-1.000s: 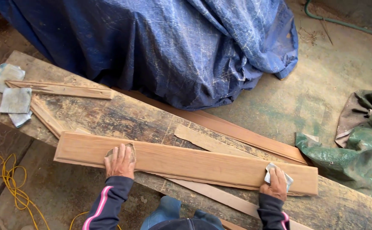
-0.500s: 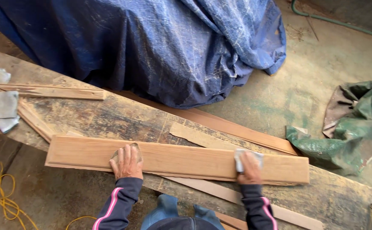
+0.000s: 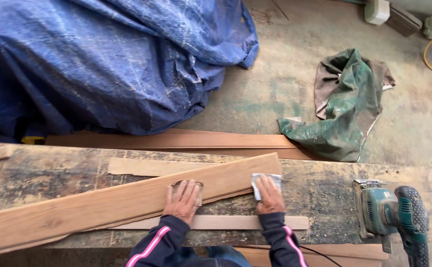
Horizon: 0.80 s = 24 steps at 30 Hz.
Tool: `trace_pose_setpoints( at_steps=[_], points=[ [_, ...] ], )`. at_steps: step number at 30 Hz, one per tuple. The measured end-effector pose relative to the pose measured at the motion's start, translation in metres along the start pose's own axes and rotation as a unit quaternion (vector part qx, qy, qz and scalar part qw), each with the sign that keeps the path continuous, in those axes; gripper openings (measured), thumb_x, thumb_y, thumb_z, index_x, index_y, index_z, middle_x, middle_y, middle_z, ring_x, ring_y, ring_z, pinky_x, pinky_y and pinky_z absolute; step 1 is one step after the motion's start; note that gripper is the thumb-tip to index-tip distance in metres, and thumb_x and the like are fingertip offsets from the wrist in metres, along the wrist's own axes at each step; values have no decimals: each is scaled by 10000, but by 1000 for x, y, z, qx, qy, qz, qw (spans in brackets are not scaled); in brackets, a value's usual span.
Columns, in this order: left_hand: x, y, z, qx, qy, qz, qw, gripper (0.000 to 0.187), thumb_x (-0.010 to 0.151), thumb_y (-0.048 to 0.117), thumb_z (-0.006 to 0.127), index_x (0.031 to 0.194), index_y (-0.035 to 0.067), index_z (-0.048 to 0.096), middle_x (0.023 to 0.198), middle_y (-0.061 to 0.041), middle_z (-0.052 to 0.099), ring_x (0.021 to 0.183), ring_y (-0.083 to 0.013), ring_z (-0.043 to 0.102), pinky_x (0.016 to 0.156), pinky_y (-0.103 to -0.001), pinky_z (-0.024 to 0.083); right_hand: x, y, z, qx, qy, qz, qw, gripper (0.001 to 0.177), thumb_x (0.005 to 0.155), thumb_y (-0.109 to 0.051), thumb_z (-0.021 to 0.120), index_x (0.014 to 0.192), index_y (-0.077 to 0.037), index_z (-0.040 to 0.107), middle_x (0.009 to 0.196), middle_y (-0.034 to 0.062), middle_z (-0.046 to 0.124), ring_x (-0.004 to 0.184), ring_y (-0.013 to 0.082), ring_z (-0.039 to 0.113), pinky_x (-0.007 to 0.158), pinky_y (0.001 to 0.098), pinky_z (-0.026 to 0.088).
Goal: Manually sanding a wooden plank using sandpaper to smooth the surface.
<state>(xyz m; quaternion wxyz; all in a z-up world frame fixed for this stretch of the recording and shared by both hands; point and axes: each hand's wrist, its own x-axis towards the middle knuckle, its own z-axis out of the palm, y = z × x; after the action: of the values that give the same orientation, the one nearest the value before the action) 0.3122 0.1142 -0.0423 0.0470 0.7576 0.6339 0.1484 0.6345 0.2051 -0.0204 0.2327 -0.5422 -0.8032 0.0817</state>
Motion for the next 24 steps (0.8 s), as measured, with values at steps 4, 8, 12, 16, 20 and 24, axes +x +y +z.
trace_pose_setpoints(
  at_steps=[4,8,12,16,20,24],
  points=[
    [33,53,29,31,-14,-73,997,585,931,344,562,1467,131,466,1575,-82,404,1468,-343,324,1143,-688,217,-18,78,-24,15,26,74,997,604,673,70,522,1249,-35,667,1354,198,645,1304,379,573,1120,465,425],
    [108,133,66,-45,-13,45,998,628,923,309,595,1496,89,462,1593,-126,402,1475,-344,335,1170,-666,213,-50,102,-31,51,45,128,989,512,836,63,535,1321,-49,654,1397,190,633,1351,341,560,1155,425,422],
    [115,136,86,8,-28,122,992,691,849,221,660,1504,119,467,1599,-116,416,1463,-315,370,1167,-645,243,-60,94,-41,140,100,193,966,361,941,-15,621,1294,-71,677,1366,171,663,1316,297,616,1122,368,451],
    [58,76,45,40,-15,88,995,700,823,194,664,1486,101,458,1580,-115,418,1444,-323,384,1160,-650,255,-55,98,-79,171,139,151,964,378,956,-2,616,1326,-62,669,1382,166,659,1351,312,599,1184,387,416],
    [63,93,68,31,2,74,997,665,857,155,634,1480,14,448,1588,-179,395,1469,-362,358,1177,-624,267,-74,110,-86,131,138,184,964,388,943,11,618,1324,-45,665,1397,166,649,1353,311,601,1165,389,433],
    [138,181,100,-14,-78,107,991,666,828,101,612,1462,-47,469,1597,-227,366,1483,-383,334,1175,-614,265,-66,98,-86,158,138,190,959,361,951,5,630,1308,-36,669,1385,170,653,1347,305,605,1146,379,444]
  ],
)
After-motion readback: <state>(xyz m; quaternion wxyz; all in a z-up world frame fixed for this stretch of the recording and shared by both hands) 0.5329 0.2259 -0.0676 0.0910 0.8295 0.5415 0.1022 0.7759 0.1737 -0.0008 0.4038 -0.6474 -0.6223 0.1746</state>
